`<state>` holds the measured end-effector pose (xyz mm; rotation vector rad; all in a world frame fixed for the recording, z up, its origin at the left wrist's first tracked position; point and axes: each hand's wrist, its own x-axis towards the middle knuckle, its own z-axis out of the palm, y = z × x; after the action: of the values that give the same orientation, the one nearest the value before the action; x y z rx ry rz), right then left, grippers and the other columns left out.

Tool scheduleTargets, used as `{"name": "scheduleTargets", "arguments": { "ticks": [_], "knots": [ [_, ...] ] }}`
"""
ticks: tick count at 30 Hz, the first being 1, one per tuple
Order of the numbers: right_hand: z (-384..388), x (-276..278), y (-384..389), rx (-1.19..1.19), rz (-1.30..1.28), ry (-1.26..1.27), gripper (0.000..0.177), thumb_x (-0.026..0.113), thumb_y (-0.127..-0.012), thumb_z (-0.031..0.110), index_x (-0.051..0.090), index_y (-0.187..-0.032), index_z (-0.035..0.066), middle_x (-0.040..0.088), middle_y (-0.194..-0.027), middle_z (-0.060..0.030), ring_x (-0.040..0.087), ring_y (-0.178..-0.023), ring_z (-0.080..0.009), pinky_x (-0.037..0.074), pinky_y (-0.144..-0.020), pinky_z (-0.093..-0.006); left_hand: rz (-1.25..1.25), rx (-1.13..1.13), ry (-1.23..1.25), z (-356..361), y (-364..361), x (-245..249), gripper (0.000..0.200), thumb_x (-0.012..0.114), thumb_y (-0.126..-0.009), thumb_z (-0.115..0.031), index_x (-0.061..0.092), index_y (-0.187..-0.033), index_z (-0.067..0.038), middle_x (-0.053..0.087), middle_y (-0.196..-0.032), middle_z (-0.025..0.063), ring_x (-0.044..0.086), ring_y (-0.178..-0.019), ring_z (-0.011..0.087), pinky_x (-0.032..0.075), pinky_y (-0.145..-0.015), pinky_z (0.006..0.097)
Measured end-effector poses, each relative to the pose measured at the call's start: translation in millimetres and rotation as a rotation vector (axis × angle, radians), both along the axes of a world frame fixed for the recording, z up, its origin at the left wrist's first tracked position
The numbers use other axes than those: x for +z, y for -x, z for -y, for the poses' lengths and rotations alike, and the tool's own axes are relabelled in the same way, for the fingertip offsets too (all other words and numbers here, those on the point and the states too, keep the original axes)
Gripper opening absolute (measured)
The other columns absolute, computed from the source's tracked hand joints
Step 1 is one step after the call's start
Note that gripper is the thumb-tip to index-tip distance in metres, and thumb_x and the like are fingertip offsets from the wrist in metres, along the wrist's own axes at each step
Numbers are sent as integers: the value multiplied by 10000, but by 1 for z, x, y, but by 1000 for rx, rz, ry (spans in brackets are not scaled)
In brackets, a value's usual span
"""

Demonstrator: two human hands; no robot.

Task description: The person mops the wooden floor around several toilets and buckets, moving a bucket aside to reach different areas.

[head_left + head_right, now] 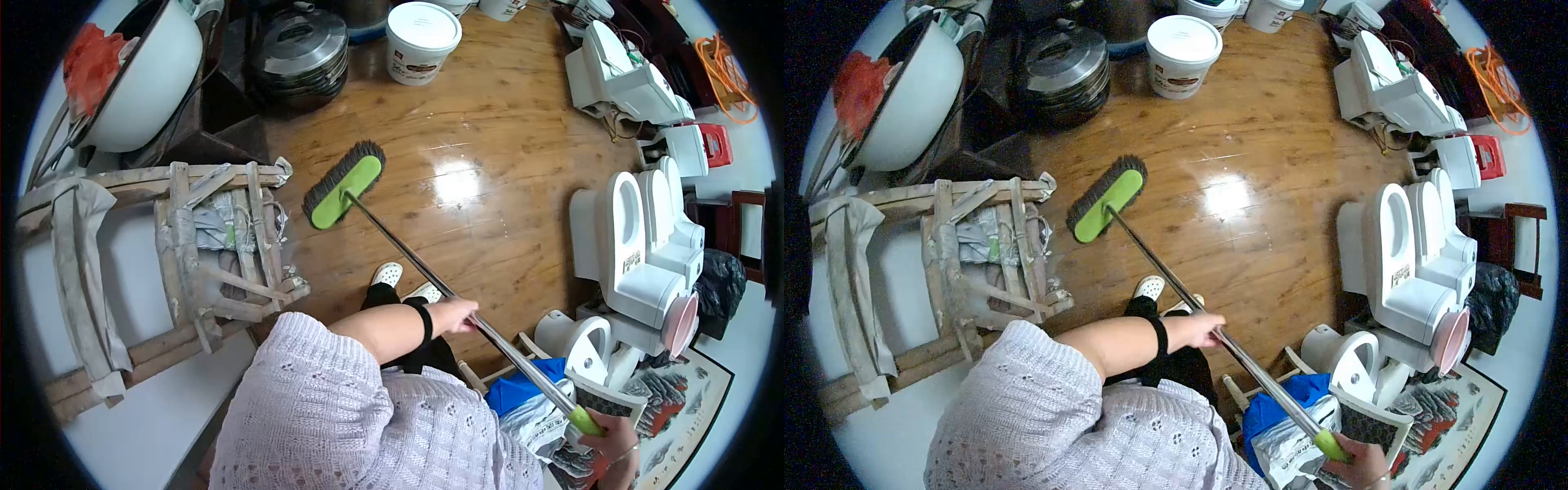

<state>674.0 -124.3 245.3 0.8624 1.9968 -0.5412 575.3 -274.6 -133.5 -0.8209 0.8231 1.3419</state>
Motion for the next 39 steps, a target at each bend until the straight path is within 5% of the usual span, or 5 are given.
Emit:
{"name": "scheduleTargets", "arguments": {
  "ticks": [2, 3, 27, 35, 39],
  "knots": [
    [-2, 33, 6, 41, -146, -101, 506, 664, -471, 42, 518, -954, -6, 579, -717, -71, 521, -651, -77, 409, -601, -207, 223, 44, -130, -29, -24, 16, 112, 469, -683, -102, 410, -754, -38, 465, -709, 101, 498, -642, 242, 458, -601, 409],
    [-3, 44, 6, -461, -93, -122, 510, 656, -444, 14, 523, -934, -27, 578, -713, -88, 526, -624, -92, 418, -577, -218, 237, -32, -191, -36, -28, 28, 107, 455, -691, -111, 402, -741, -33, 463, -713, 108, 499, -654, 247, 459, -611, 404],
    [51, -95, 10, 218, -417, -165, 416, 645, -563, 247, 541, -937, 98, 552, -665, -146, 550, -612, -272, 434, -544, -303, -276, 154, 362, 70, 89, -62, 82, 469, -639, -25, 448, -714, 1, 496, -623, 117, 528, -510, 244, 463, -414, 394],
    [-89, -82, -46, 309, -425, -11, 445, 659, -548, 191, 526, -955, 72, 558, -664, -145, 558, -622, -276, 434, -554, -284, -297, 223, 392, -45, 21, -19, 98, 473, -632, -37, 456, -707, 23, 509, -602, 126, 534, -485, 239, 456, -395, 345],
    [-151, -20, -54, 172, -249, -126, 461, 646, -519, 41, 510, -958, -1, 577, -732, -121, 521, -663, -85, 400, -616, -218, -221, 212, 258, -153, -37, 3, 258, 589, -674, -234, 454, -692, -15, 487, -597, 99, 508, -472, 212, 446, -377, 323]
  ]
}}
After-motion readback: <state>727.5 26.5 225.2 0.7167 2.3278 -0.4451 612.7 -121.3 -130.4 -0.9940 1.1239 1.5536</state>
